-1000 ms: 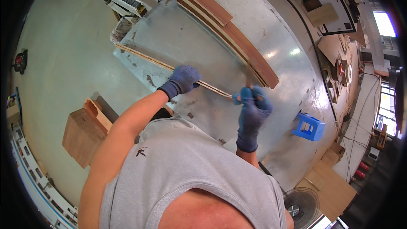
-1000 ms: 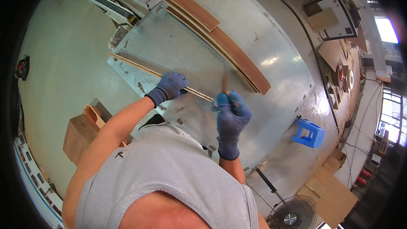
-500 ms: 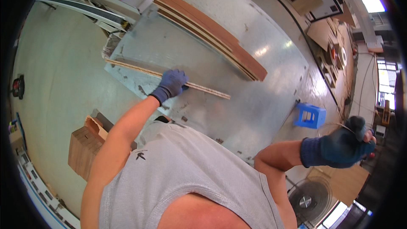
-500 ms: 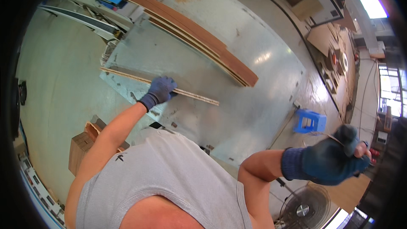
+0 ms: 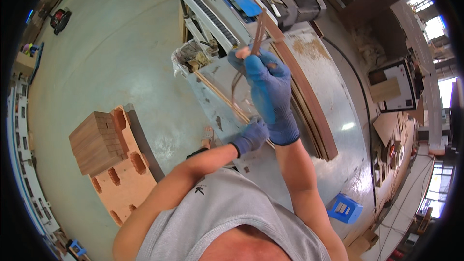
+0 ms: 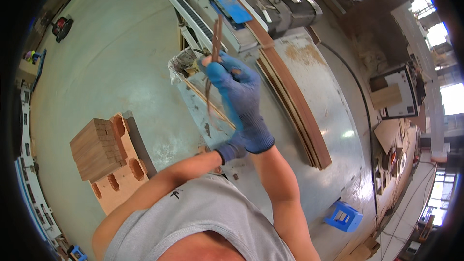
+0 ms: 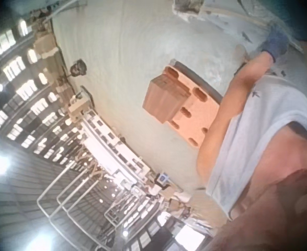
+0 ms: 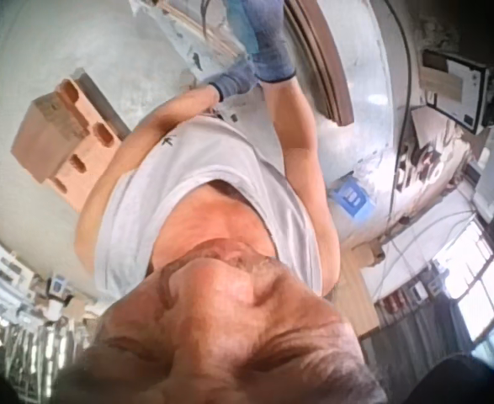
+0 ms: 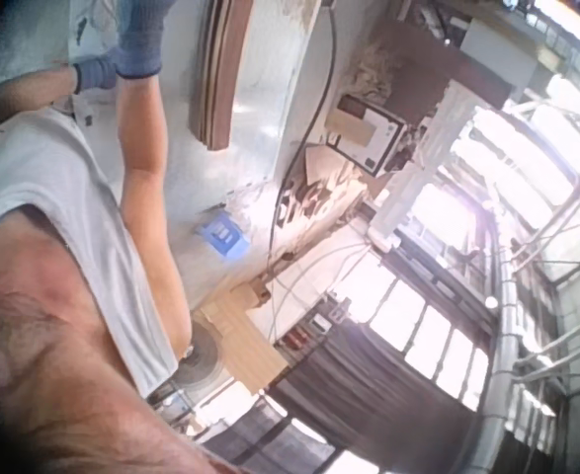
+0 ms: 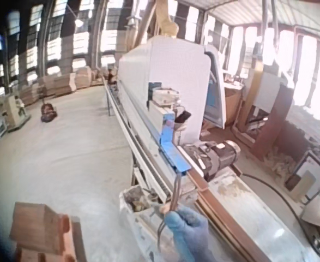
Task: The person peels excess edge strips off wooden boards by hand, gathers the boards, and places them onto a pallet. The person repeats stacking boards onto the pallet and then carries a long wooden board across the workshop.
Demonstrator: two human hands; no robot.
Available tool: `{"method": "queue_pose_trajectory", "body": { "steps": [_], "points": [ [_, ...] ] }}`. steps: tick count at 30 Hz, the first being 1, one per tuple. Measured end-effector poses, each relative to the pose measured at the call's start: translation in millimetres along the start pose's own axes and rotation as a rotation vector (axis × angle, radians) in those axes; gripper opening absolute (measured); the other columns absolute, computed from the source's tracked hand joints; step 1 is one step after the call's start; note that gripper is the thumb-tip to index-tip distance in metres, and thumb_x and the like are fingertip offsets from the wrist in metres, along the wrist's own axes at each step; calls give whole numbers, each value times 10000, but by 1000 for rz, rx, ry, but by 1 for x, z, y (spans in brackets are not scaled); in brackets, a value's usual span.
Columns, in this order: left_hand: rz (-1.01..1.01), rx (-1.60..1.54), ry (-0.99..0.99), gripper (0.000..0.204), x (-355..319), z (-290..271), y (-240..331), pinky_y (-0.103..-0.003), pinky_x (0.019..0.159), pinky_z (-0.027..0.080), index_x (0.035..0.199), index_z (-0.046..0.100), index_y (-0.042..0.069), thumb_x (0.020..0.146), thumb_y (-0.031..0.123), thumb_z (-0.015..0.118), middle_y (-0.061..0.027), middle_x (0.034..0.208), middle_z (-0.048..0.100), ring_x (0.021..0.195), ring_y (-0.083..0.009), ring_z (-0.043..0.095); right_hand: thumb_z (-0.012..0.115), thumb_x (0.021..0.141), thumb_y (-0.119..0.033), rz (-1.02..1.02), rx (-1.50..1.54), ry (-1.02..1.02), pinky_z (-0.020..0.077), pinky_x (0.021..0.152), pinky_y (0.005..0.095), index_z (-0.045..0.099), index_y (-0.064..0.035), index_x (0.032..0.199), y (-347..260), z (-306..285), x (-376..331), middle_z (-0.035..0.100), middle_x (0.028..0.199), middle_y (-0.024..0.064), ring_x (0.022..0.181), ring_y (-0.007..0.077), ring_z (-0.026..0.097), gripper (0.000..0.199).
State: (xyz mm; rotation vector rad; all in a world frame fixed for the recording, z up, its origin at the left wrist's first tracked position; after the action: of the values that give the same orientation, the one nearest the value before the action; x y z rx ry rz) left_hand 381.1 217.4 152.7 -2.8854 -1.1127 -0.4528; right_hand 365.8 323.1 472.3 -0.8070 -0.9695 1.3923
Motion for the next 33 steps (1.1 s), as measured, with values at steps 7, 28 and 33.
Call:
{"method": "queue_pose_trajectory", "body": {
  "steps": [7,28,33],
  "points": [
    [-723,-1663,9,448,1,-71,-32,-432,1116,398,1401,528,58,988,199,630,-133,1348,614,1282,-245,532,694,1005,-141,-314,-233,-68,494,794,231,724,0,1191,108,85,144,741,1093,35,872,73,623,236],
    [182,-609,-641,245,57,-94,-95,-477,854,534,1109,722,159,870,189,678,-165,992,741,963,-357,704,805,773,-293,263,-1675,-81,490,981,494,572,-51,1377,81,-157,-150,631,1240,180,1147,373,621,691],
    [269,-836,-650,414,129,-140,-58,-477,868,543,1250,699,146,843,215,723,-208,1020,732,976,-390,691,837,688,-278,-48,-1904,146,465,930,507,569,-69,1390,51,-178,-192,585,1167,145,1074,352,583,781]
  ]
}}
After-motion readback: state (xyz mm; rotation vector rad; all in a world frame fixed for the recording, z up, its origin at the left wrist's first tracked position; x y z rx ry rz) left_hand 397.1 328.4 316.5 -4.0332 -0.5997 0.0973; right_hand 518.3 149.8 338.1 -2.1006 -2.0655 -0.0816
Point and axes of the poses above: each hand's wrist, its own x-axis towards the middle knuckle, its own z-axis out of the palm, y = z × x, the point moved 2 cm from there along x, towards the middle knuckle
